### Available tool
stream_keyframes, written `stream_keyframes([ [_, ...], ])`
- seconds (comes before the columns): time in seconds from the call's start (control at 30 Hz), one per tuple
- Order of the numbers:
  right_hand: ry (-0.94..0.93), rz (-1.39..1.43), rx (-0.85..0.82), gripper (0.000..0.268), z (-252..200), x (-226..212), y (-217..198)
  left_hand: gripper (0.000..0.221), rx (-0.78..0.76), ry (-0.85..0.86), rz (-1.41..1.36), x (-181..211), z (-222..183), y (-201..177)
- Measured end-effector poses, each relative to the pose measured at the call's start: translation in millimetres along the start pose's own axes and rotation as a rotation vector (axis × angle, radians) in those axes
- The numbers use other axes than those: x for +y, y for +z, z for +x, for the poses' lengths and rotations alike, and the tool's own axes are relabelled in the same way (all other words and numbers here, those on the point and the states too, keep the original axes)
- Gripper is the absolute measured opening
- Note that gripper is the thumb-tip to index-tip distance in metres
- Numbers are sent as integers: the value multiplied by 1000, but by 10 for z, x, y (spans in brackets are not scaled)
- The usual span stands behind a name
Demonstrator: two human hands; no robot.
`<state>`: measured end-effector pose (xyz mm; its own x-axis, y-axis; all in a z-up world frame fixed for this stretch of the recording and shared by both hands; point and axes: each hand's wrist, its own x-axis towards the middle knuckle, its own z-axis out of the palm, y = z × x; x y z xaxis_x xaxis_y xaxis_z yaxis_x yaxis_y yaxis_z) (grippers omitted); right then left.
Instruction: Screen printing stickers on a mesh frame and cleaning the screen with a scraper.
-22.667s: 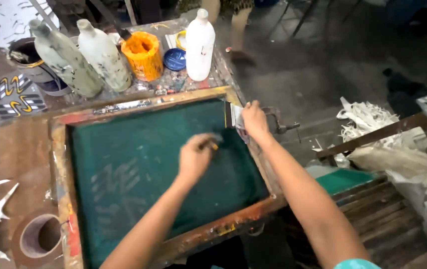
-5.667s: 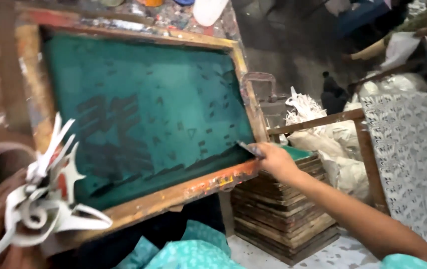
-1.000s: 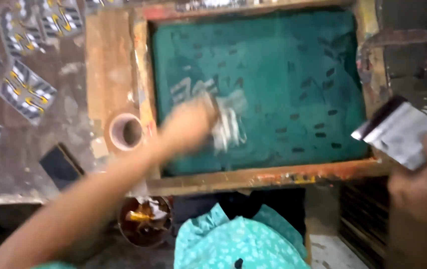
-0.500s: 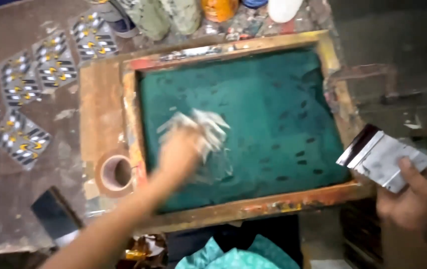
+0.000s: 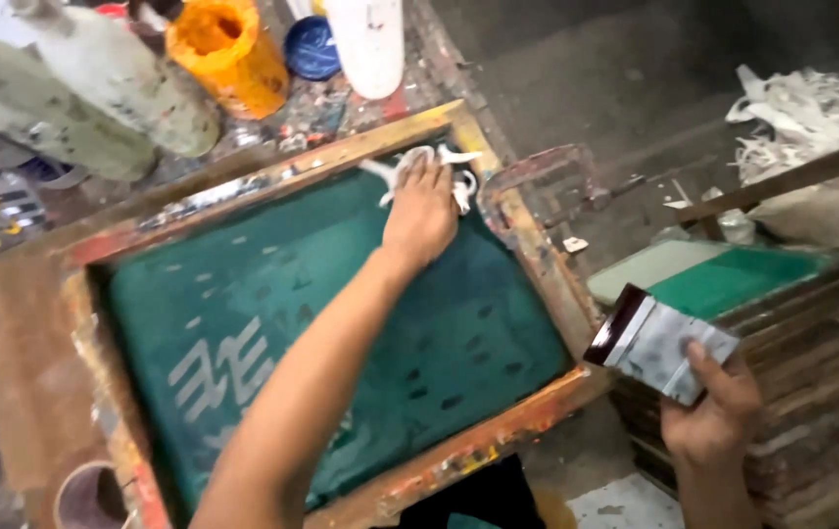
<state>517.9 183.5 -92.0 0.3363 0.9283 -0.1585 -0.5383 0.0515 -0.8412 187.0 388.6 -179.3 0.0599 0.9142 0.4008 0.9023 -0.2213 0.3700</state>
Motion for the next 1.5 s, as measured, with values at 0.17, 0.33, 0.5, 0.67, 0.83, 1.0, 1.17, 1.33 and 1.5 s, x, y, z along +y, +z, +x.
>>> stream_keyframes([
  [0.17, -20, -25, 27, 45, -13, -172, 126, 57, -261, 403, -3, 68, -75, 89],
  [0.33, -9, -3, -10, 36, -52, -90, -164, 36, -527, 445, -291, 831, -1163, -195],
  [0.5, -17, -14, -82, 39, -153, -149, 158, 33, -417, 706, -673, 975, -1462, -831],
  [0.67, -11, -29, -165, 31, -135, -50, 40, 32, -716, 523, -559, 37, -2084, -1832],
  [0.83, 57, 50, -244, 25, -63, 162, 151, 24, -992, 38, -357, -173, -2318, -3197],
  [1.0, 95, 65, -319, 24, -103, 259, 388, 37, -819, -221, -188, -713, -2418, -3308],
  [1.17, 97, 64, -366, 22, -190, 391, 681, 40, -305, -699, -861, -1001, -2245, -3294],
  [1.33, 140, 44, -364, 23, -232, 481, 735, 39, -177, -186, -28, -1194, -2367, -3034],
  [1.5, 184, -18, -361, 26, -213, 556, 641, 30, -397, 68, 544, -847, -2776, -2896],
])
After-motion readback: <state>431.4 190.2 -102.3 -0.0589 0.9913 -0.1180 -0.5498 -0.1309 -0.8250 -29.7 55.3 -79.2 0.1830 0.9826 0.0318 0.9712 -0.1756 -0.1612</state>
